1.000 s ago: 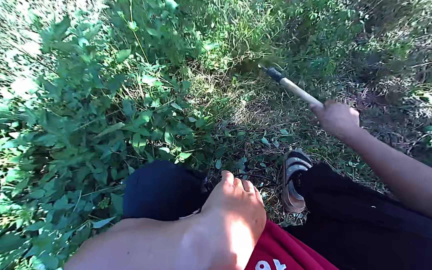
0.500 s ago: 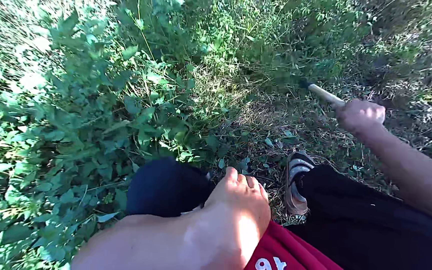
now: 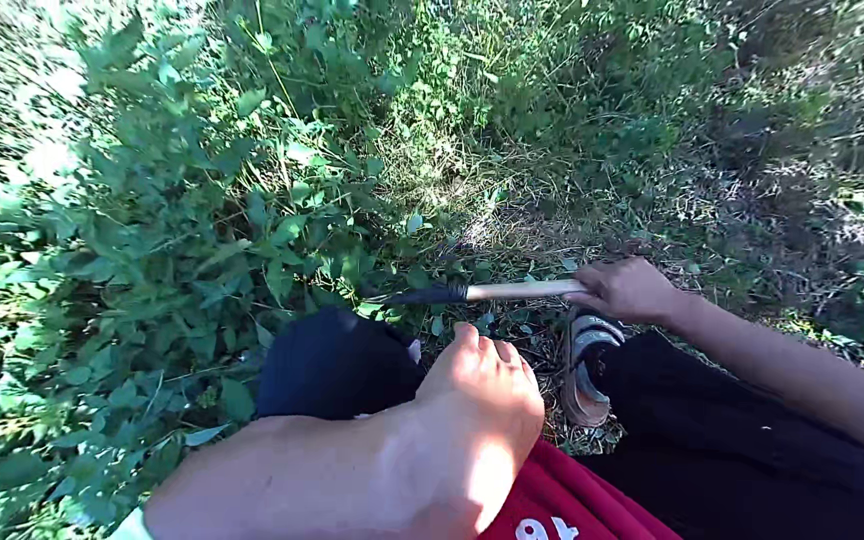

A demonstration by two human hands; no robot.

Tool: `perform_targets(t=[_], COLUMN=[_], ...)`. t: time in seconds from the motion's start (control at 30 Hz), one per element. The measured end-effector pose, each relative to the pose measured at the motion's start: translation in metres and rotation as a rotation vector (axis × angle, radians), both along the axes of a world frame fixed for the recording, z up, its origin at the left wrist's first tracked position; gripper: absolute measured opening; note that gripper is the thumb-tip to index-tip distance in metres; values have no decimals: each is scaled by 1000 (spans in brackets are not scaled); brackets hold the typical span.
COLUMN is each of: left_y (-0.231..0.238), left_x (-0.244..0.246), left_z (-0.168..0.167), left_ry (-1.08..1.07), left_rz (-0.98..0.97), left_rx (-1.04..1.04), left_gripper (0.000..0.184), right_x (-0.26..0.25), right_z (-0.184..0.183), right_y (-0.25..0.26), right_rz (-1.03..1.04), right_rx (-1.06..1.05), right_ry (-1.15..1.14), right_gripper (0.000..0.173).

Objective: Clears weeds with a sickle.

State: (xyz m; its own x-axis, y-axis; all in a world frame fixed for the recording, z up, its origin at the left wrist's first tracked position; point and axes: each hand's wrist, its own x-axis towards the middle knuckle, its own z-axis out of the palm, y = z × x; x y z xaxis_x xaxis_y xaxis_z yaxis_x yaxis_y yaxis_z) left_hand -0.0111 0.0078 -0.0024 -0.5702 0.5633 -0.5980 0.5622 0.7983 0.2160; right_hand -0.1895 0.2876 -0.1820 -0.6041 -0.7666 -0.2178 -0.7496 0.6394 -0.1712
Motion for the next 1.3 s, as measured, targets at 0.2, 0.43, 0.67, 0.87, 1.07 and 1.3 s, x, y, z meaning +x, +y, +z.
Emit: perform_targets(t=[0.2, 0.43, 0.67, 0.87, 1.07, 1.3], left_y=[1, -2, -4, -4, -3, -4], left_x=[1, 2, 1, 1, 0, 1], left_z=[-1, 1, 8, 7, 8, 6], left_ry=[-19, -5, -45, -51, -66, -35], left_rz=[17, 9, -29, -22, -19, -46], left_rx=[1, -5, -6, -12, -19, -15], left_gripper=[52, 51, 54, 52, 51, 51], right_x=[-20, -12, -11, -6, -7, -6], right_z=[2, -13, -26, -25, -28, -30], right_y=[8, 13, 16, 11, 13, 13], right_rz=[-400, -611, -590, -610, -596, -597], right_rx=[271, 376, 430, 451, 449, 455], right_ry=[-45, -95, -134, -171, -173, -175], right_gripper=[51, 56, 54, 56, 55, 54])
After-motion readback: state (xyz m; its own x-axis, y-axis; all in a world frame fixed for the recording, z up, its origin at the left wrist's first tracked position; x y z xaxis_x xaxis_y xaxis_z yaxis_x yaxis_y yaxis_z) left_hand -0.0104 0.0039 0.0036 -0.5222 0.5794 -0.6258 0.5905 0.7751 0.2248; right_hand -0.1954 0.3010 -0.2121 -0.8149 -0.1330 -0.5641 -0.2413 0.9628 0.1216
